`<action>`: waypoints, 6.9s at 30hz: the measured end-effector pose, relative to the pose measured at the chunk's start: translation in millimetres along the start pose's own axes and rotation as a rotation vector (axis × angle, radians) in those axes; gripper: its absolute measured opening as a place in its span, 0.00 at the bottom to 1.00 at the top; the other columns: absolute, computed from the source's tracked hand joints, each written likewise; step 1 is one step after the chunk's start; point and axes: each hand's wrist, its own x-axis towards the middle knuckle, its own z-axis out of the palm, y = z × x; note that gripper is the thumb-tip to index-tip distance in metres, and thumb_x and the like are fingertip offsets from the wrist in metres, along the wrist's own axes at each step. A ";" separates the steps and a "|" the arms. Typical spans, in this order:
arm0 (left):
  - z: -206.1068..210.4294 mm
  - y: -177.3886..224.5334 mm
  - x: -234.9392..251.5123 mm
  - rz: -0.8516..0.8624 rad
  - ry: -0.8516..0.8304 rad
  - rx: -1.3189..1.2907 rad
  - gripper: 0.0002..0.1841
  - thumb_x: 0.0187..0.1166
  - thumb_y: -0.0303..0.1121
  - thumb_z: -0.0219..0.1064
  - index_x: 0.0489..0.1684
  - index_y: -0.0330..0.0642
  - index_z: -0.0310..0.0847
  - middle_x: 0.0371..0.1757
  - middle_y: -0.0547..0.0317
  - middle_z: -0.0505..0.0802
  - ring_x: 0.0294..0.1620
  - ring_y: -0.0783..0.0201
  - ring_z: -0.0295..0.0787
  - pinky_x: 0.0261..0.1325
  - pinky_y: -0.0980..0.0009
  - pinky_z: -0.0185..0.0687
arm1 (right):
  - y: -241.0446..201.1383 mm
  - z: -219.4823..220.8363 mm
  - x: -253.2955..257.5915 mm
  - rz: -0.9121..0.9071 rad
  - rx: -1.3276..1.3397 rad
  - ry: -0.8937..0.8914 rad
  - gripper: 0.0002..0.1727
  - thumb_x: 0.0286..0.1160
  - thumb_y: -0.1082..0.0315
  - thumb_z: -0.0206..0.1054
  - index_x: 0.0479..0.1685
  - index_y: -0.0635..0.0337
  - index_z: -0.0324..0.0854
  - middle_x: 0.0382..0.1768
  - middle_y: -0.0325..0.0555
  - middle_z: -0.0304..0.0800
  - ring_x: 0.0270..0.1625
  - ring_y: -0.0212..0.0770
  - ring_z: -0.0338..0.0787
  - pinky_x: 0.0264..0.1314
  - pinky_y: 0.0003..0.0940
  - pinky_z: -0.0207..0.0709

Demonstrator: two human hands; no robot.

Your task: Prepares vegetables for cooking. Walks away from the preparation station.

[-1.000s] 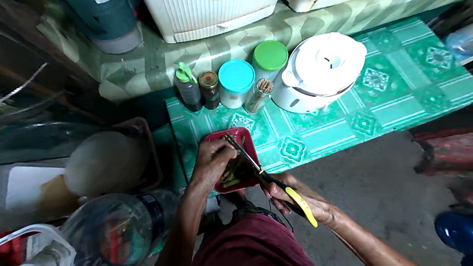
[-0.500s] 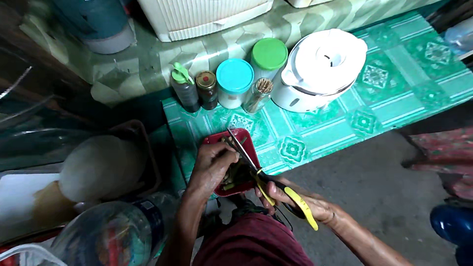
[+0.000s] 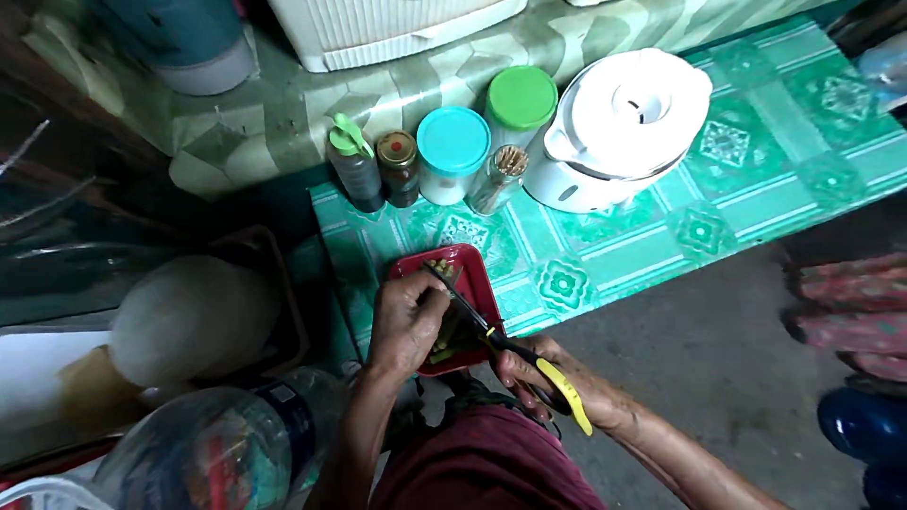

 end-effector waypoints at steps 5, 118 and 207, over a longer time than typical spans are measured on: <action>8.8 0.8 -8.0 0.073 0.034 0.178 0.09 0.80 0.22 0.62 0.30 0.35 0.86 0.21 0.63 0.83 0.20 0.79 0.72 0.24 0.83 0.66 | -5.0 18.1 5.9 0.064 0.096 0.040 0.26 0.76 0.34 0.64 0.28 0.49 0.81 0.15 0.30 0.78 0.14 0.24 0.79 0.16 0.17 0.76; 10.3 9.5 -35.3 -0.250 0.584 -0.682 0.09 0.89 0.26 0.56 0.41 0.39 0.83 0.33 0.60 0.93 0.22 0.70 0.88 0.24 0.77 0.85 | -38.1 5.1 79.7 -0.424 -0.177 0.243 0.08 0.85 0.75 0.59 0.38 0.67 0.82 0.31 0.41 0.91 0.34 0.29 0.90 0.44 0.26 0.86; 79.4 -38.9 -61.0 -0.934 0.393 -0.895 0.24 0.93 0.50 0.50 0.69 0.37 0.73 0.52 0.46 0.83 0.46 0.52 0.84 0.49 0.55 0.84 | 12.2 1.3 83.7 0.006 -0.292 -0.119 0.18 0.66 0.81 0.72 0.55 0.64 0.78 0.37 0.44 0.89 0.35 0.33 0.88 0.39 0.28 0.83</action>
